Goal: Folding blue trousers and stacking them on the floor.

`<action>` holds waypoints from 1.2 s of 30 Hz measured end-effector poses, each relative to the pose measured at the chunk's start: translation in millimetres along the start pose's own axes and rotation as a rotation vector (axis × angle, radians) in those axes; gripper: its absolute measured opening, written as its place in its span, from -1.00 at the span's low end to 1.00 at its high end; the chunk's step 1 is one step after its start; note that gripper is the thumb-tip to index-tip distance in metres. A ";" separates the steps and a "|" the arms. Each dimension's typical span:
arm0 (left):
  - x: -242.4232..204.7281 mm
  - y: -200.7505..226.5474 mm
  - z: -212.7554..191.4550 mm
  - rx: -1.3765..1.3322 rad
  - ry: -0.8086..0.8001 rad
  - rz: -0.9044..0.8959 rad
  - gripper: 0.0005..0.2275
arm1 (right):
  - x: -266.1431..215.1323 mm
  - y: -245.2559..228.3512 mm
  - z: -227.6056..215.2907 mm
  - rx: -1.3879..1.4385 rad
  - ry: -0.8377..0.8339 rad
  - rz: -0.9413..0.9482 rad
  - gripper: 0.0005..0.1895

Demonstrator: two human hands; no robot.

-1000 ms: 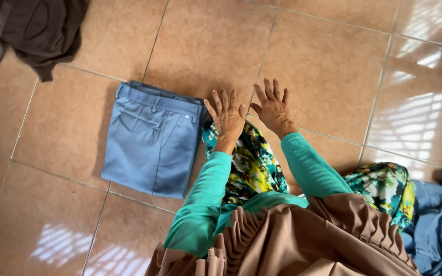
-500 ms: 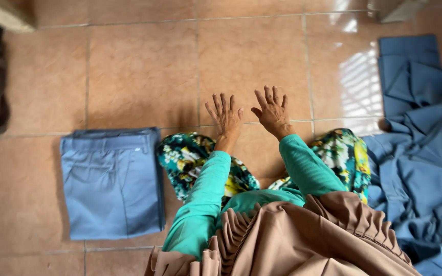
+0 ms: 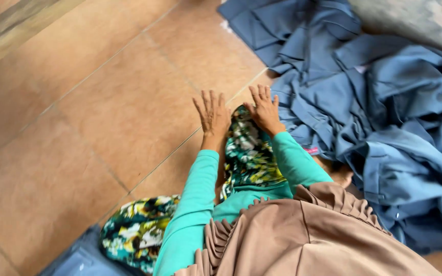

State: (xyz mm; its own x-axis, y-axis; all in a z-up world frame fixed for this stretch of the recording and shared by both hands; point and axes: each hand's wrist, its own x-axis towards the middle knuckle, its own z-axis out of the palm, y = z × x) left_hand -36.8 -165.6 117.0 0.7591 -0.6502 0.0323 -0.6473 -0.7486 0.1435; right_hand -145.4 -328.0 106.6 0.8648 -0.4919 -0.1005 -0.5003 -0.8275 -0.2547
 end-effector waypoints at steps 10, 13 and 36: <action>1.3 195.0 1.3 -0.176 -0.049 0.763 -0.49 | -121.2 202.4 -26.9 0.053 0.289 0.472 -0.33; -5.9 231.1 2.9 -0.211 -0.098 0.867 -0.48 | -144.4 250.2 -33.5 -0.040 0.526 0.447 -0.37; 5.9 208.6 19.3 -1.225 -0.808 0.005 -0.34 | -24.4 195.4 -35.9 1.236 0.569 0.677 -0.30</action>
State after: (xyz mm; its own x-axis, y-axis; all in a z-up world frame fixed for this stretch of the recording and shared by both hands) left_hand -168.6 -328.0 128.0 0.2462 -0.8553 -0.4559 0.1247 -0.4385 0.8900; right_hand -265.8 -487.4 93.8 0.2183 -0.9494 -0.2258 -0.1860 0.1866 -0.9647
